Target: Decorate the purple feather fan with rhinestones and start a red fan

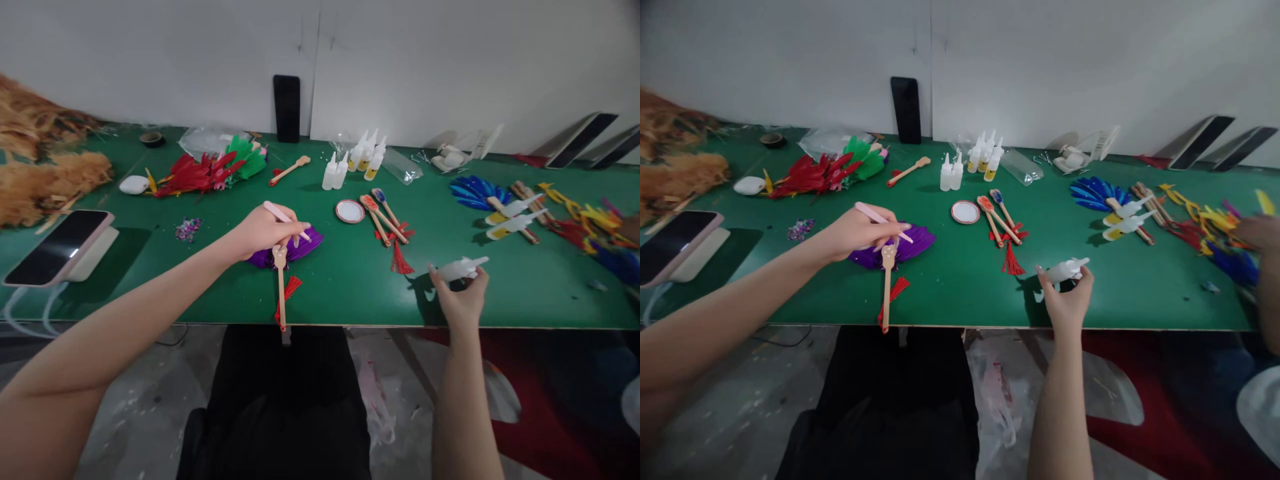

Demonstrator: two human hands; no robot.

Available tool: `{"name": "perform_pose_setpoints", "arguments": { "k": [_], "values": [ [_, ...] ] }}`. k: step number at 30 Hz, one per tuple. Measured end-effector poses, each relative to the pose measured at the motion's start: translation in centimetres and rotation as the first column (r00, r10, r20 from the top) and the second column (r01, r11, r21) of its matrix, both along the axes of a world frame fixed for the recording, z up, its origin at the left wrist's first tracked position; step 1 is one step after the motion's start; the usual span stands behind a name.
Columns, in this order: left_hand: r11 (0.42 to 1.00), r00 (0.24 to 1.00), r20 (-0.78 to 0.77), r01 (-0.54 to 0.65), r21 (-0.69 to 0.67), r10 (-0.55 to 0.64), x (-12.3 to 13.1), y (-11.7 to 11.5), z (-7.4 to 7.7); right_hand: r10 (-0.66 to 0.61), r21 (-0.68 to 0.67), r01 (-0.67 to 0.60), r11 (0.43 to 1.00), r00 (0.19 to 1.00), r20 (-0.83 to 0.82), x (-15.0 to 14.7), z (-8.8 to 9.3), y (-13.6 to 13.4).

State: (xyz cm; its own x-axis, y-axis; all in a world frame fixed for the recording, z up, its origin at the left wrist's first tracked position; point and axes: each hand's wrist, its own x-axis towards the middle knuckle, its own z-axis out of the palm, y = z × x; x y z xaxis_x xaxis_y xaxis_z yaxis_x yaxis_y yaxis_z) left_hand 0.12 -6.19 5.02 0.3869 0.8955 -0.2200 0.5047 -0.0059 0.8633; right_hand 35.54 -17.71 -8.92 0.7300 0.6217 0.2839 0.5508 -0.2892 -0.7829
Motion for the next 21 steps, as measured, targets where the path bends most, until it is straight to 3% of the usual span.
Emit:
{"name": "perform_pose_setpoints", "arguments": {
  "k": [3, 6, 12, 21],
  "values": [
    [0.991, 0.966, -0.243, 0.105, 0.079, -0.083, 1.2, 1.3, -1.2, 0.015, 0.040, -0.014, 0.999, 1.000, -0.020, -0.2, 0.2, -0.2],
    [0.979, 0.921, -0.371, 0.172, 0.113, -0.119, 2.0, 2.2, -2.2, 0.031, 0.087, -0.027, 0.996, 0.999, -0.039, 0.1, -0.1, -0.4],
    [0.970, 0.899, -0.415, 0.208, 0.130, -0.137, 2.3, 3.0, -3.3, 0.063, 0.147, -0.059, 0.987, 0.998, -0.021, 1.0, -1.1, -0.7],
    [0.954, 0.898, -0.401, 0.260, 0.148, -0.183, 2.6, 3.5, -4.3, 0.056, 0.163, -0.053, 0.985, 0.998, -0.010, 0.6, -1.0, -0.7]
  ]
}}
